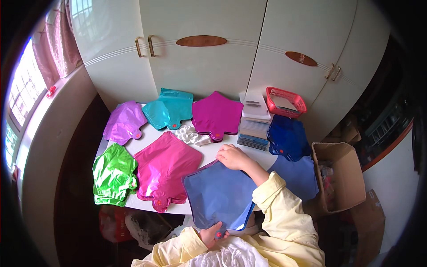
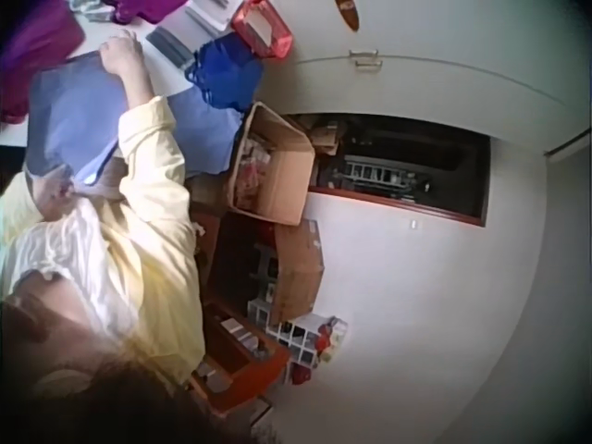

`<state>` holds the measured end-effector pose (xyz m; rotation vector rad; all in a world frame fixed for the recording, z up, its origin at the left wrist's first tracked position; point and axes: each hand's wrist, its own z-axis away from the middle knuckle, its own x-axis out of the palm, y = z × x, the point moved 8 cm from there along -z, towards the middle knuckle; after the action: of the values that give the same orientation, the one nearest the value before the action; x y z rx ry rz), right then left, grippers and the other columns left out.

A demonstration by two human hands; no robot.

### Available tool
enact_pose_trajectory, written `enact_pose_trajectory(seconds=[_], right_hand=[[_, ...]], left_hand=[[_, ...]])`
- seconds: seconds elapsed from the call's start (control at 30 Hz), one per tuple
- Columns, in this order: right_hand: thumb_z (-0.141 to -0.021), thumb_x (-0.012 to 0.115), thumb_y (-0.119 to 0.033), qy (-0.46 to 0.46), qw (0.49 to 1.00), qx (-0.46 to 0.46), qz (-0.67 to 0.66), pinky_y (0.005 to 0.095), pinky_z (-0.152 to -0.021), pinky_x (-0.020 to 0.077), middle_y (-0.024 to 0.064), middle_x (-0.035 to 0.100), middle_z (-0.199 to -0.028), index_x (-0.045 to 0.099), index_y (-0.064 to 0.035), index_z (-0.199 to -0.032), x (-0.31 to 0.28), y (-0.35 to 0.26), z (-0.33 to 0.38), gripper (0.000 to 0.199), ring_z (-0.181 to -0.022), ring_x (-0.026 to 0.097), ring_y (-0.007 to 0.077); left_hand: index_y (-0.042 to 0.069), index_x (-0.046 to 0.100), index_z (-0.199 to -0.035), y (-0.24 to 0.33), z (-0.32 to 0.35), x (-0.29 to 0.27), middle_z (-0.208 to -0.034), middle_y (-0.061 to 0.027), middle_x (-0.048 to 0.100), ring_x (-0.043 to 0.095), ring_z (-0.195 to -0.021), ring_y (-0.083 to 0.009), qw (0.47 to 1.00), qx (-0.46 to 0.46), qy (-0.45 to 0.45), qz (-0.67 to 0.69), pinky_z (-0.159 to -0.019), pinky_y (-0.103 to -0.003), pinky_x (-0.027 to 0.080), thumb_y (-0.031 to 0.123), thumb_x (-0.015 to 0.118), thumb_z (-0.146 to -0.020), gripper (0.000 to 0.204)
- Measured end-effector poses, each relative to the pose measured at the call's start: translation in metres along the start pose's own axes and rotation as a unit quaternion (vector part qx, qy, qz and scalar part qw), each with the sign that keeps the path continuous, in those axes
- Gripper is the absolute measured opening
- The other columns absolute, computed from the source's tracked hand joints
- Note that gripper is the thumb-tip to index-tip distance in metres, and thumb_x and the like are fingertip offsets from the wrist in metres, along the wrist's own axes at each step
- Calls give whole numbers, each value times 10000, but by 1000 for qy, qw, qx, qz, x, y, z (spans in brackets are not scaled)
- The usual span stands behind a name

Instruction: Folding colorful star-shaped pouches and placing them into retail packaging bags.

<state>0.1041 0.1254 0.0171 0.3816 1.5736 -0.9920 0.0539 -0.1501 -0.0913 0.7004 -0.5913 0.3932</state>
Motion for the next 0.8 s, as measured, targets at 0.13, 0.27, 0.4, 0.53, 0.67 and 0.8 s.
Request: enact_pose_trajectory(seconds=[0.13,0.27,0.4,0.53,0.67,0.8], right_hand=[[-918,484,-280,1,998,53,-28,386,-909,431,132,592,-1029,681,-103,-982,-6,26,8,273,-1027,538,302],[-903,500,-232,-30,996,65,-51,375,-888,438,154,591,-991,679,-100,-976,-1,37,15,234,-978,548,308],[-892,502,-192,81,995,49,-7,377,-895,453,103,588,-1041,671,-105,-975,-26,14,34,208,-1043,548,292],[-895,505,-172,84,996,0,-15,373,-898,457,82,582,-1064,649,-89,-1026,-20,24,47,212,-1049,546,281],[-890,521,-162,117,993,0,-24,385,-898,461,108,555,-1117,608,-91,-1107,-25,28,56,244,-1070,541,289],[-868,564,-175,80,989,115,-54,393,-914,455,147,525,-1150,567,-100,-1173,-26,47,60,314,-1103,527,311]], left_hand=[[-19,460,-1162,-6,1,10,-982,-180,609,637,-834,-270,997,-9,-34,63,-702,-367,558,207,420,-985,290],[-32,396,-1232,-11,0,20,-1067,-209,586,638,-884,-314,989,-53,-47,130,-720,-389,562,270,405,-986,389],[-18,337,-1275,-18,-7,10,-1160,-224,536,615,-908,-370,990,-59,7,129,-730,-433,550,336,471,-955,496],[-5,345,-1279,-15,-7,11,-1167,-214,534,615,-898,-372,991,-18,10,132,-723,-429,547,388,449,-958,518],[12,350,-1287,-13,-9,15,-1160,-201,538,615,-889,-370,989,6,-15,148,-701,-417,540,441,428,-956,548],[11,368,-1258,-11,-9,16,-1149,-198,541,616,-881,-370,989,10,-28,144,-690,-415,532,439,449,-949,534]])
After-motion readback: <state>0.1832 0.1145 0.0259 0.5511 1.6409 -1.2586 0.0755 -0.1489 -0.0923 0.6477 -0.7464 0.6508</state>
